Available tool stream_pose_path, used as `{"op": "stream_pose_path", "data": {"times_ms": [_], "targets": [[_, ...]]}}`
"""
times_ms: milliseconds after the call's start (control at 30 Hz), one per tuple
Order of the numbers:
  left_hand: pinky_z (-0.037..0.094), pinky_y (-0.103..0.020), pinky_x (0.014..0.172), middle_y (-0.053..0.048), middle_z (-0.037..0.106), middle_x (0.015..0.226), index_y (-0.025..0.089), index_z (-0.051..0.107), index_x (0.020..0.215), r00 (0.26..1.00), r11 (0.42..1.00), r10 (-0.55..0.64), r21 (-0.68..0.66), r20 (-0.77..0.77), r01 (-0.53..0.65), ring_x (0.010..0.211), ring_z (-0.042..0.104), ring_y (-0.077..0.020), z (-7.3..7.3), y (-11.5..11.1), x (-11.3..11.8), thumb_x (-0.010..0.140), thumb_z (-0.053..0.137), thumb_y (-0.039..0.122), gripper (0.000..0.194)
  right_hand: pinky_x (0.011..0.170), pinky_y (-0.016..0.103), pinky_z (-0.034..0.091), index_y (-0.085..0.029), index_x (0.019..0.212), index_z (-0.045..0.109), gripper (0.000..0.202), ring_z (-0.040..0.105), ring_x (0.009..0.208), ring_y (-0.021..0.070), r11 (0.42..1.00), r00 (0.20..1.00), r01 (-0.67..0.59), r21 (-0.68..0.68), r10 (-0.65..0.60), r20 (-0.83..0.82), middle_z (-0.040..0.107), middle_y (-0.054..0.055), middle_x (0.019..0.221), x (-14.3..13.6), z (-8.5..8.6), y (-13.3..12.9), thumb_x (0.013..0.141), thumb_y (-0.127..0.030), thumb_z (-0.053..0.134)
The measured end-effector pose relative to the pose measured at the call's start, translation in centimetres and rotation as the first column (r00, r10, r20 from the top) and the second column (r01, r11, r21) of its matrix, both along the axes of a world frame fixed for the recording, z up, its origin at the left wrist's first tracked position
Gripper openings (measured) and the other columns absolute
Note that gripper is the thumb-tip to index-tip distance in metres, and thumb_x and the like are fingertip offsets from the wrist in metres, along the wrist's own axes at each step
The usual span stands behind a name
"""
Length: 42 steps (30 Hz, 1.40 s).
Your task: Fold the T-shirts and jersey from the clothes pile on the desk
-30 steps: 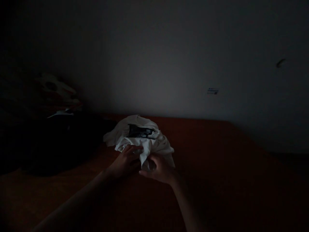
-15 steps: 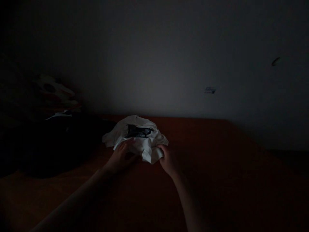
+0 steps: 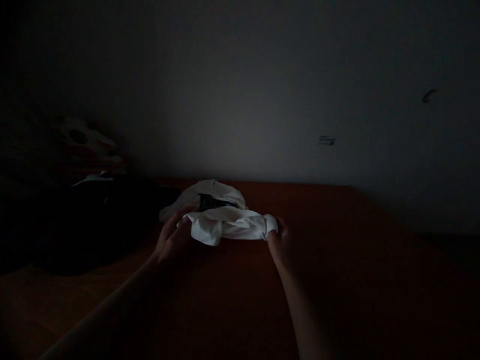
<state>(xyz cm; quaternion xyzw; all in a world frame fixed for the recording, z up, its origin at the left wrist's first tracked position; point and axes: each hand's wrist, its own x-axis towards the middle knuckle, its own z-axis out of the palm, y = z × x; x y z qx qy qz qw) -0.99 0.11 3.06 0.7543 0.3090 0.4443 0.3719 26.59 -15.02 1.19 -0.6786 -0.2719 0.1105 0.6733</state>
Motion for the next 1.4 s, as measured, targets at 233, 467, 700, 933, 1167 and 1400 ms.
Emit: {"op": "stream_pose_path", "data": {"times_ms": [233,467,700,933,1167,1400], "targets": [[0.044,-0.035,0.047,-0.007,0.053,0.045,0.024,0.047,0.047,0.862,0.770,-0.501,-0.490,-0.069,0.409,0.042,0.049,-0.0185,1.7,1.5,-3.1,0.085,0.028,0.069,0.062,0.067,0.028,0.051,-0.016,0.099,0.077,0.057,0.069,0.078,0.0215,0.347,0.364,-0.929,-0.128,0.797,-0.482,0.077,0.006,0.089,1.3,1.1,-3.3,0.051,-0.044,0.091],[0.052,-0.043,0.095,-0.010,0.075,0.110,0.021,0.069,0.104,0.897,0.947,-0.123,0.221,-0.424,0.234,0.104,0.069,-0.0287,0.5,0.5,-1.3,0.087,0.060,0.054,0.038,0.076,0.033,0.053,-0.020,0.099,0.071,0.056,0.068,0.081,0.0196,0.908,0.875,-0.419,-0.007,0.401,-0.272,0.073,0.007,0.093,0.7,-1.0,-0.3,0.069,-0.067,0.075],[0.051,-0.043,0.097,-0.011,0.075,0.114,0.023,0.067,0.123,0.772,0.852,-0.145,0.318,-0.619,0.415,0.106,0.070,-0.0292,-0.3,0.1,-1.1,0.090,0.062,0.046,0.040,0.101,0.050,0.042,-0.024,0.094,0.073,0.043,0.061,0.109,0.0319,0.921,0.805,-0.083,-0.381,0.287,0.519,0.067,0.013,0.113,-2.5,-2.4,0.4,0.075,-0.063,0.072],[0.053,-0.037,0.089,-0.008,0.076,0.107,0.025,0.072,0.113,0.755,0.843,-0.343,0.171,-0.558,0.510,0.096,0.071,-0.0239,0.5,-1.1,-0.8,0.088,0.063,0.040,0.031,0.072,0.035,0.047,-0.026,0.084,0.064,0.024,0.064,0.075,0.0242,0.937,0.935,-0.185,-0.295,0.261,0.241,0.069,0.004,0.079,-3.3,-1.9,1.2,0.076,-0.049,0.065],[0.048,-0.024,0.061,-0.002,0.071,0.076,0.021,0.075,0.104,0.745,0.852,-0.519,-0.178,-0.420,0.493,0.069,0.065,-0.0169,1.8,-1.5,-1.0,0.086,0.064,0.055,0.040,0.056,0.027,0.045,-0.025,0.073,0.054,0.021,0.056,0.064,0.0177,0.974,0.954,0.224,0.032,-0.213,-0.212,0.058,-0.004,0.067,1.2,-2.2,1.0,0.069,-0.046,0.058],[0.043,-0.024,0.045,-0.001,0.065,0.058,0.018,0.074,0.099,0.626,0.659,-0.719,-0.580,-0.301,0.478,0.048,0.058,-0.0161,2.6,-0.6,-1.9,0.085,0.054,0.073,0.060,0.056,0.031,0.046,-0.027,0.075,0.043,0.026,0.057,0.065,0.0181,0.897,0.872,0.419,0.142,-0.354,-0.338,0.053,-0.005,0.070,5.2,-3.1,0.6,0.065,-0.049,0.052]]}}
